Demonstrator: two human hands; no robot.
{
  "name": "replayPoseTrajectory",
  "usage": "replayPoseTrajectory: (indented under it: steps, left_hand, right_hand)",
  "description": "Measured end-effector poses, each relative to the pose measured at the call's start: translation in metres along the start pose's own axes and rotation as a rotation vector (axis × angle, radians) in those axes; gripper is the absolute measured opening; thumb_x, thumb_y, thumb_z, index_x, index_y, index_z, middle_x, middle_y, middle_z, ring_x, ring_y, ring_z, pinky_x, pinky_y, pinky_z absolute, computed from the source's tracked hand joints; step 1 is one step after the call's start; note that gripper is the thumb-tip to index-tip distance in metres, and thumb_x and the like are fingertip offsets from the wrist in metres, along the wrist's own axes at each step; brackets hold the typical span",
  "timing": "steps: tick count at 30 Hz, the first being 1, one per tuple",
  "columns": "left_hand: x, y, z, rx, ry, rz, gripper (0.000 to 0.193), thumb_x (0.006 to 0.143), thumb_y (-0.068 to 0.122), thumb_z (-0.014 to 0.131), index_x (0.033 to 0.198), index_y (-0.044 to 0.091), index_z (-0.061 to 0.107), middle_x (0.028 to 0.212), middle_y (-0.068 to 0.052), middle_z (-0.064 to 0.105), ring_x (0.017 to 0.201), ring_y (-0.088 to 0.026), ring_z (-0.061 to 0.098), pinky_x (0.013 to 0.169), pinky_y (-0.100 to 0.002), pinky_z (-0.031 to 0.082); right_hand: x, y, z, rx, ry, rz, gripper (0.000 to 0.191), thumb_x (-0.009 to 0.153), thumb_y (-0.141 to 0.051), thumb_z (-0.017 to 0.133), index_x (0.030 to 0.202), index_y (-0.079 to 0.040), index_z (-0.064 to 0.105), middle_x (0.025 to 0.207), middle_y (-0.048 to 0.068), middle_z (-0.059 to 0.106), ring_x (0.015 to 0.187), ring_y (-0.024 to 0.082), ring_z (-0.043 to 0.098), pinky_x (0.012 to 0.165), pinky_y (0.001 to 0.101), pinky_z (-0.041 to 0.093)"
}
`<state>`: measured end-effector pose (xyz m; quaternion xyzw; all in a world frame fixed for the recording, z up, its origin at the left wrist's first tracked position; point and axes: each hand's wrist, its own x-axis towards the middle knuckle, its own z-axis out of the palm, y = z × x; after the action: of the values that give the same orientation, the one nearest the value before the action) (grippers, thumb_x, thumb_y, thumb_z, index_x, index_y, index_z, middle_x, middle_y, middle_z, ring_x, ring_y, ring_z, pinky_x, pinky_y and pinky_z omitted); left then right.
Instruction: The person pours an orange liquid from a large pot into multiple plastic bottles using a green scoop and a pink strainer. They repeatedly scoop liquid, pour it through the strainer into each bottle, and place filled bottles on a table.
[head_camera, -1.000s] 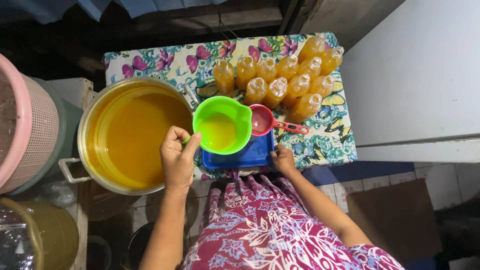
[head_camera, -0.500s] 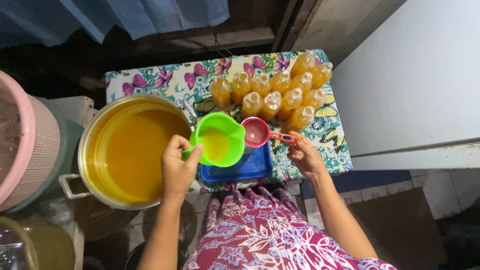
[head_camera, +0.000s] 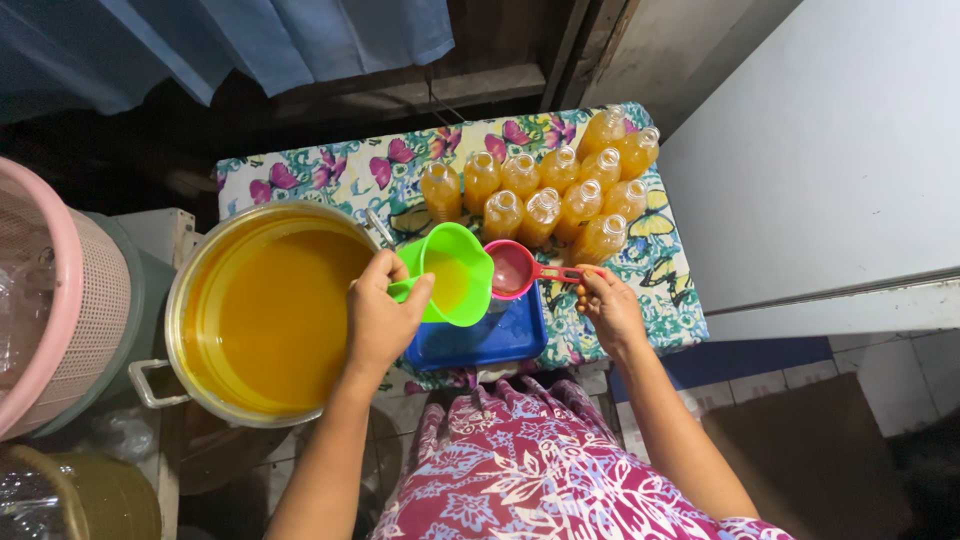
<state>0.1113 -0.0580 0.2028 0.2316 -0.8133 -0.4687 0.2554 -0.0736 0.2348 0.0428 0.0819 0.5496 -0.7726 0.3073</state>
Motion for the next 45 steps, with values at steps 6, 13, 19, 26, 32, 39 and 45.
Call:
replayPoseTrajectory:
  steps: [6, 13, 19, 26, 32, 39, 45]
  left_hand:
    - [0.007, 0.007, 0.009, 0.039, -0.012, 0.067, 0.033, 0.081, 0.015, 0.081, 0.080, 0.003, 0.050, 0.062, -0.014, 0.053, 0.053, -0.030, 0.060, 0.054, -0.040, 0.047]
    - [0.013, 0.007, 0.019, 0.205, -0.033, 0.186, 0.030, 0.080, 0.020, 0.082, 0.085, 0.005, 0.056, 0.073, -0.013, 0.065, 0.073, -0.037, 0.065, 0.075, -0.047, 0.043]
    - [0.017, 0.007, 0.025, 0.225, -0.050, 0.169, 0.031, 0.080, 0.022, 0.082, 0.087, 0.006, 0.056, 0.075, -0.013, 0.066, 0.075, -0.036, 0.065, 0.077, -0.047, 0.041]
    - [0.016, 0.007, 0.024, 0.234, -0.064, 0.165, 0.031, 0.080, 0.022, 0.082, 0.088, 0.006, 0.056, 0.075, -0.013, 0.065, 0.074, -0.037, 0.064, 0.076, -0.047, 0.041]
    - [0.016, 0.007, 0.023, 0.232, -0.064, 0.176, 0.031, 0.081, 0.022, 0.081, 0.088, 0.006, 0.056, 0.077, -0.013, 0.066, 0.075, -0.036, 0.065, 0.076, -0.047, 0.040]
    - [0.015, 0.010, 0.023, 0.227, -0.068, 0.188, 0.030, 0.082, 0.020, 0.081, 0.088, 0.006, 0.055, 0.077, -0.013, 0.065, 0.077, -0.037, 0.064, 0.076, -0.048, 0.039]
    - [0.016, 0.012, 0.024, 0.223, -0.074, 0.193, 0.031, 0.081, 0.020, 0.081, 0.088, 0.007, 0.054, 0.077, -0.012, 0.065, 0.078, -0.037, 0.065, 0.076, -0.048, 0.038]
  right_hand:
    - [-0.001, -0.001, 0.003, -0.001, -0.005, -0.015, 0.022, 0.099, -0.012, 0.061, 0.118, -0.002, 0.067, 0.078, 0.002, 0.062, 0.064, 0.009, 0.055, 0.060, 0.0249, 0.046]
    - [0.001, -0.001, 0.004, -0.002, 0.009, -0.004, 0.023, 0.099, -0.013, 0.060, 0.118, -0.002, 0.067, 0.078, 0.001, 0.062, 0.065, 0.010, 0.054, 0.060, 0.0261, 0.046]
    - [0.001, -0.001, 0.003, 0.007, 0.011, -0.005, 0.022, 0.099, -0.012, 0.060, 0.117, -0.002, 0.067, 0.077, 0.001, 0.061, 0.063, 0.010, 0.053, 0.060, 0.0263, 0.046]
    - [-0.001, -0.001, 0.003, -0.026, 0.033, 0.013, 0.022, 0.100, -0.015, 0.059, 0.117, -0.003, 0.066, 0.073, -0.001, 0.060, 0.061, 0.009, 0.053, 0.059, 0.0243, 0.047]
    - [0.000, 0.001, 0.004, -0.026, 0.028, 0.015, 0.021, 0.100, -0.014, 0.058, 0.116, -0.003, 0.066, 0.072, -0.001, 0.059, 0.060, 0.008, 0.052, 0.057, 0.0237, 0.046]
    - [-0.003, 0.000, 0.006, -0.045, 0.047, 0.008, 0.022, 0.100, -0.014, 0.057, 0.116, -0.002, 0.066, 0.074, 0.000, 0.060, 0.060, 0.008, 0.053, 0.055, 0.0228, 0.045]
    - [-0.004, -0.003, 0.008, -0.033, 0.042, 0.009, 0.020, 0.100, -0.013, 0.057, 0.115, -0.002, 0.065, 0.073, 0.000, 0.058, 0.059, 0.008, 0.052, 0.055, 0.0230, 0.045]
